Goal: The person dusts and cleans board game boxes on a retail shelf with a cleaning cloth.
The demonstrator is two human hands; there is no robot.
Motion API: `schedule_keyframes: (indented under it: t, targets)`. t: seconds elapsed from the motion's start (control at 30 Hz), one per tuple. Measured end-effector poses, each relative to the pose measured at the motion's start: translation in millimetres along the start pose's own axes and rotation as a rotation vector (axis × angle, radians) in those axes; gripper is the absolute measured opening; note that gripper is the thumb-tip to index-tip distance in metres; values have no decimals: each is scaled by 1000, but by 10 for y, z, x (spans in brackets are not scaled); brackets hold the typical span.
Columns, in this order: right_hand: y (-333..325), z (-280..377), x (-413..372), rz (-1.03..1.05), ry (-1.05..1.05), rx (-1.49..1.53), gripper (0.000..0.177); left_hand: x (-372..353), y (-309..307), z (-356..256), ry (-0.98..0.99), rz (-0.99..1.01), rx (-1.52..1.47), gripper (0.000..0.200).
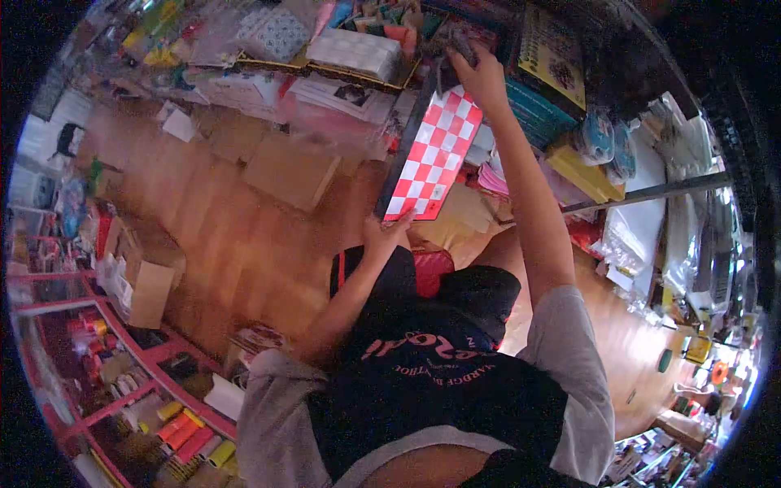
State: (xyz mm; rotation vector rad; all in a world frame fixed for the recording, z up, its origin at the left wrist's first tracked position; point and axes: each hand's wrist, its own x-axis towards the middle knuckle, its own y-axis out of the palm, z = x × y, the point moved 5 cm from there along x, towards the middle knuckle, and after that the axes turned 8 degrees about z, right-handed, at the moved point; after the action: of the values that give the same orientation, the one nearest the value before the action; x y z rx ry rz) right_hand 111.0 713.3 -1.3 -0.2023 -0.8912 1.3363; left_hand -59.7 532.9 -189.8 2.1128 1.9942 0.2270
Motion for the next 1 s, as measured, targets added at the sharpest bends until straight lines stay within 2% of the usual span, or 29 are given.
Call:
schedule_keyframes:
  t: [0.03, 0.1, 0.13, 0.2, 0.27, 0.33, 0.37, 0.5, 0.57, 0.63, 0.67, 0.73, 0.77, 0.8, 0.83, 0.93, 1.0]
  targets:
    - [25, 49, -2, 13, -7, -3, 37, -42, 31, -211, 74, -25, 166, 21]
    - [134, 253, -39, 131, -243, -214, 35, -28, 15, -78, 87, -5, 82, 22]
    - [155, 295, -65, 142, -246, -213, 35, -22, 12, -13, 103, 26, 8, 24]
    - [255, 482, -191, 162, -537, -553, 34, -19, -9, 33, 110, 14, 16, 25]
    - [309, 495, -263, 195, -503, -574, 33, -25, -16, -18, 119, 6, 24, 27]
    - [425, 467, -417, 364, -538, -557, 31, -64, 56, -268, 88, 22, 63, 28]
    - [463, 471, -542, 369, -540, -559, 31, -75, 61, -249, 88, 19, 58, 28]
    - [775, 665, -1167, 425, -713, -342, 29, -38, 24, -93, 83, 9, 31, 27]
    - [941, 694, -1439, 499, -704, -308, 31, -37, -52, 70, 68, -9, 61, 27]
    - [997, 723, -1591, 575, -691, -276, 32, -59, -103, 80, 188, -17, 352, 31]
    - [1024, 738, -1654, 630, -708, -291, 34, -68, -123, 120, 188, -23, 348, 31]
    - [1022, 769, -1667, 688, -723, -305, 37, -76, -117, 130, -5, 21, 516, 34]
    - [961, 770, -1608, 648, -786, -338, 38, -68, -101, 97, -4, 19, 513, 34]
    - [894, 773, -1530, 608, -847, -370, 39, -53, -73, 42, 67, 5, 387, 34]
    - [864, 693, -1384, 596, -809, -406, 38, -49, -60, 9, 135, -8, 261, 35]
    - [600, 562, -813, 551, -633, -515, 35, -48, -41, 27, 123, 16, 92, 35]
    - [392, 554, -510, 465, -536, -573, 35, -53, -35, 23, 83, 51, 102, 34]
